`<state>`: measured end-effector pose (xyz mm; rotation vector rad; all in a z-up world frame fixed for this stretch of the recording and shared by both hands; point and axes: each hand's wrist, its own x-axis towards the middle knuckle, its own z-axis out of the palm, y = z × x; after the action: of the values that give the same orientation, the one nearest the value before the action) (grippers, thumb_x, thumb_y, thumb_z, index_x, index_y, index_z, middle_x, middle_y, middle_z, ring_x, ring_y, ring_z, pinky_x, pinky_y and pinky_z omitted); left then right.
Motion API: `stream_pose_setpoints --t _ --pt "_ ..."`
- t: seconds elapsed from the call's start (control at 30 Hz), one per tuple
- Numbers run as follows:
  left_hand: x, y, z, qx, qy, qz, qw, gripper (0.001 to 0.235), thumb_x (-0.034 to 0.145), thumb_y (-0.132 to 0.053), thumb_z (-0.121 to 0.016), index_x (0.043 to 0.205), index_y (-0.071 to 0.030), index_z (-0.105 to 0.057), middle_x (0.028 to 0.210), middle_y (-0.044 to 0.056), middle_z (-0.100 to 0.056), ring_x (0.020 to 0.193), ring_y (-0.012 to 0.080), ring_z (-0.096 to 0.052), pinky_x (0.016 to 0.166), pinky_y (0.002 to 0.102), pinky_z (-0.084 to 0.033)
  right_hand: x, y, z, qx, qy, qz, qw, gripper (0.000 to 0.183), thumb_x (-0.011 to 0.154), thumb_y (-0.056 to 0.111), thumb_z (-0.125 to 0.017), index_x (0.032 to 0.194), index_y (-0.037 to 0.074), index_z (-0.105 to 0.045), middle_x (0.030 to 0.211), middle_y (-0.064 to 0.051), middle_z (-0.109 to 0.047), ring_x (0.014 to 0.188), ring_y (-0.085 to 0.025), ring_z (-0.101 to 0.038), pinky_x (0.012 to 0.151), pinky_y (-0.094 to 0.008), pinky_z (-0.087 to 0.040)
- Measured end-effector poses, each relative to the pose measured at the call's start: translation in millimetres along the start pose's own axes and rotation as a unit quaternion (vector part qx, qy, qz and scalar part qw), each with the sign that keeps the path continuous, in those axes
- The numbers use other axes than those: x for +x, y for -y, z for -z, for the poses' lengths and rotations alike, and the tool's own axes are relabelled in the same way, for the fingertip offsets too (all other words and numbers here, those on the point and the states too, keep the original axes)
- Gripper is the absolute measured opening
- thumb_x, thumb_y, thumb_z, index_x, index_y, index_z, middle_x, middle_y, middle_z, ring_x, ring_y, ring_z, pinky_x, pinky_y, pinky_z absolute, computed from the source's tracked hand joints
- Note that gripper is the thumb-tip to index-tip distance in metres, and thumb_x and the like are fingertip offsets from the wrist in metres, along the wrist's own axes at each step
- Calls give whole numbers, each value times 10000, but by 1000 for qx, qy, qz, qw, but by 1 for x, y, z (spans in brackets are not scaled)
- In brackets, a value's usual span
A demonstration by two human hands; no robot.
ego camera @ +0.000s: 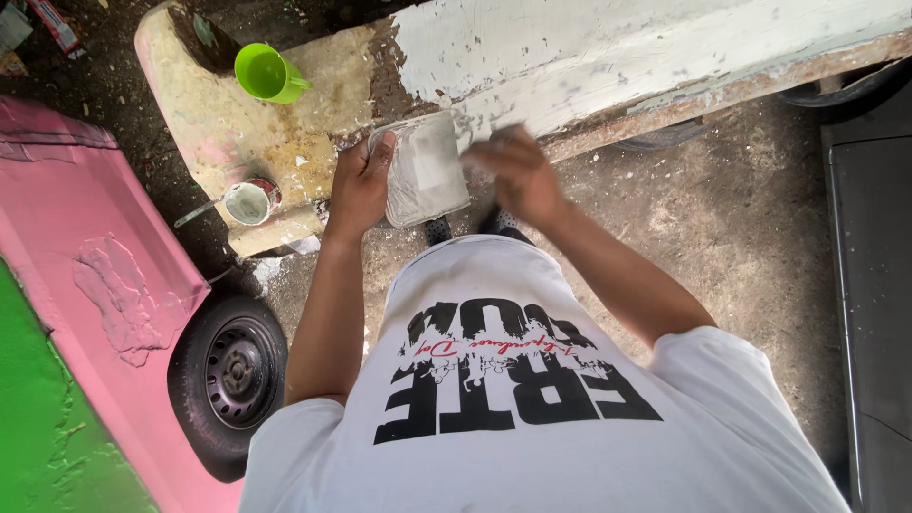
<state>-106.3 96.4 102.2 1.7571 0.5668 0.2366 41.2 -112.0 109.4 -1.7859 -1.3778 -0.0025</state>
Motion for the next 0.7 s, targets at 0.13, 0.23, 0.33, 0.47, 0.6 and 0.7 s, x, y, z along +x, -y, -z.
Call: stream_pose_setpoints --t 0.13,0.23,0.33,0.47,0.6,0.7 --pt "0 -2 -3 -14 16 -5 1000 417 1114 -321 -530 819 -26 -534 668 -22 -439 682 102 -363 601 328 -365 2 -15 4 -31 -33 8 999 541 734 -253 -550 1133 51 -753 1172 -75 -752 1026 -272 -617 880 -361 -569" --pt "6 -3 3 -57 17 7 998 437 1150 -310 -527 817 -27 -506 732 -22 -410 709 103 -345 632 338 -324 2 -17 0 15 20 -35 999 587 762 -302 -472 1059 106 -772 1121 -53 -781 947 -242 -638 834 -333 -575" --pt "6 2 5 -107 18 32 994 336 1095 -313 -500 956 -67 -681 795 -54 -662 730 55 -536 686 281 -461 -17 -5 -6 40 34 -84 995 562 701 -245 -496 1098 57 -756 1130 -108 -761 983 -291 -647 860 -385 -565" --pt "9 11 -6 -136 -11 54 989 395 1154 -316 -541 888 -32 -613 791 -2 -561 743 94 -451 691 297 -406 -33 10 -20 105 -7 -183 977 545 743 -245 -503 1116 61 -757 1146 -106 -761 986 -273 -666 866 -362 -566" --pt "13 21 -21 -193 -11 73 978 339 1091 -317 -530 937 -65 -696 841 -15 -676 759 72 -547 714 280 -477 -34 19 -29 110 -20 -161 981 527 727 -236 -505 1091 56 -750 1115 -99 -760 1016 -288 -668 924 -388 -562" --pt "19 31 -24 -176 -18 93 980 357 1110 -318 -545 912 -53 -677 819 -9 -626 745 82 -493 699 288 -450 -34 28 -31 83 -5 -131 988 495 724 -220 -534 1080 50 -746 1105 -91 -762 1025 -306 -655 926 -396 -554"
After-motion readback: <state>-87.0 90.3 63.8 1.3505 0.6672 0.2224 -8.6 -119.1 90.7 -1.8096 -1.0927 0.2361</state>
